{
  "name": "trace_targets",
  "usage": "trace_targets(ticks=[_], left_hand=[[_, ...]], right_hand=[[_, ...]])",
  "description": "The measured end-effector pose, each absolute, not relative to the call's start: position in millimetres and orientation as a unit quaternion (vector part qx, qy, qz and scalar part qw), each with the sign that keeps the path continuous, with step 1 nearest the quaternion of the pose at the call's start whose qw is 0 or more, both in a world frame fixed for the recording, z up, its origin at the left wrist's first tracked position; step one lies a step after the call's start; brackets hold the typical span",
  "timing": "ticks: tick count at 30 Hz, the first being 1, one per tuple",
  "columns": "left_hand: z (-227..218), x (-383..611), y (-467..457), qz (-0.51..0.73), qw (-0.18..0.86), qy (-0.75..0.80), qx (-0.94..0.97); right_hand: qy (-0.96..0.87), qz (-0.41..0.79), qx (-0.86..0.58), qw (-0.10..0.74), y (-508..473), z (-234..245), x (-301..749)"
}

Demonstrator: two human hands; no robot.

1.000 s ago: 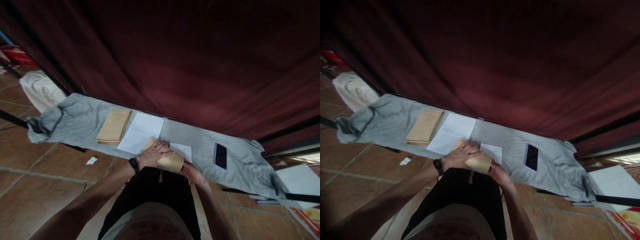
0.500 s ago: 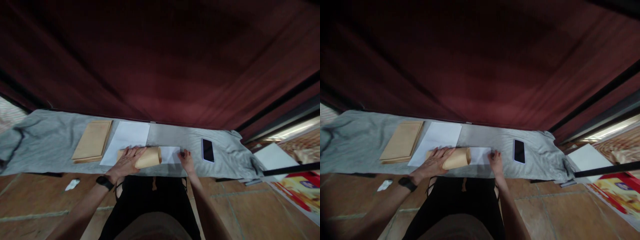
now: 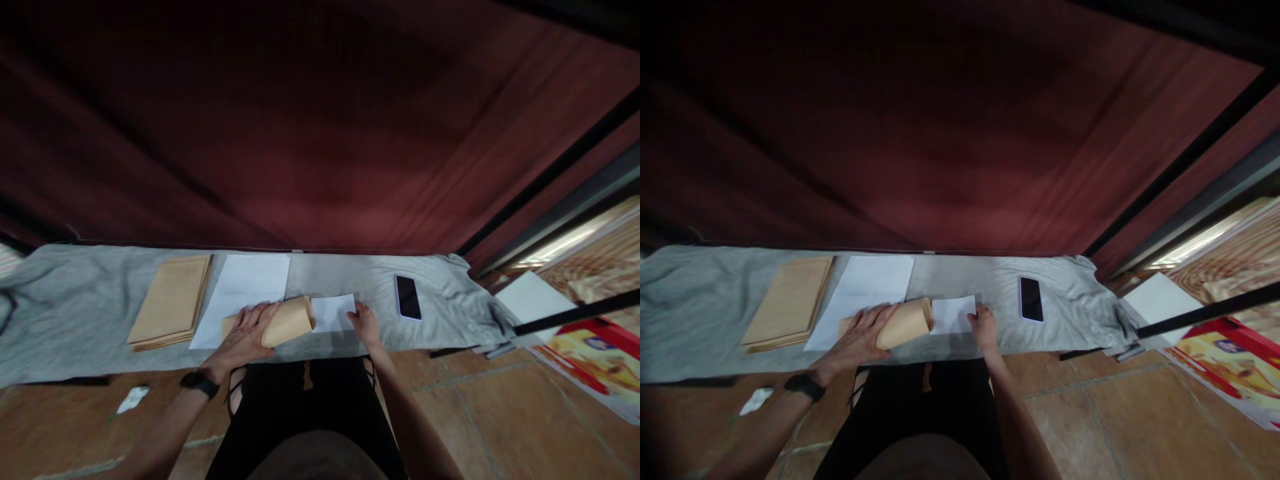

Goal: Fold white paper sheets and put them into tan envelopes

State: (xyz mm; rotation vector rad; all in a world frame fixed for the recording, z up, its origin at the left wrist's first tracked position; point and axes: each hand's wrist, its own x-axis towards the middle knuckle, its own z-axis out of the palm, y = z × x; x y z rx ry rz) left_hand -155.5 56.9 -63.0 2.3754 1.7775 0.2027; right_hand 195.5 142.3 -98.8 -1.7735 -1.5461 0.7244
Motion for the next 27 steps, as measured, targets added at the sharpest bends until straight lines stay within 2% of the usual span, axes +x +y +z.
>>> trace_targets(ticks=[10,12,18,27], left_hand=[[-70.3,-158.1,58.1,0.095,0.078,0.591,0.797],[-72.2,-158.5,58.5,0.097,0.080,0.591,0.797],[-76.9,-159.6,57.9,0.100,0.076,0.590,0.798],[-68.9,-156.8,59.9,0.091,0.089,0.583,0.802]], right_hand=[[-0.538,0.359,-0.578,0.498,127.4,-85.4,207.1],[-0.542,0.368,-0.558,0.510,123.4,-83.3,200.6],[-0.621,0.317,-0.569,0.435,117.1,-77.6,192.6],[-0.656,0.310,-0.585,0.363,122.7,-74.6,176.5]])
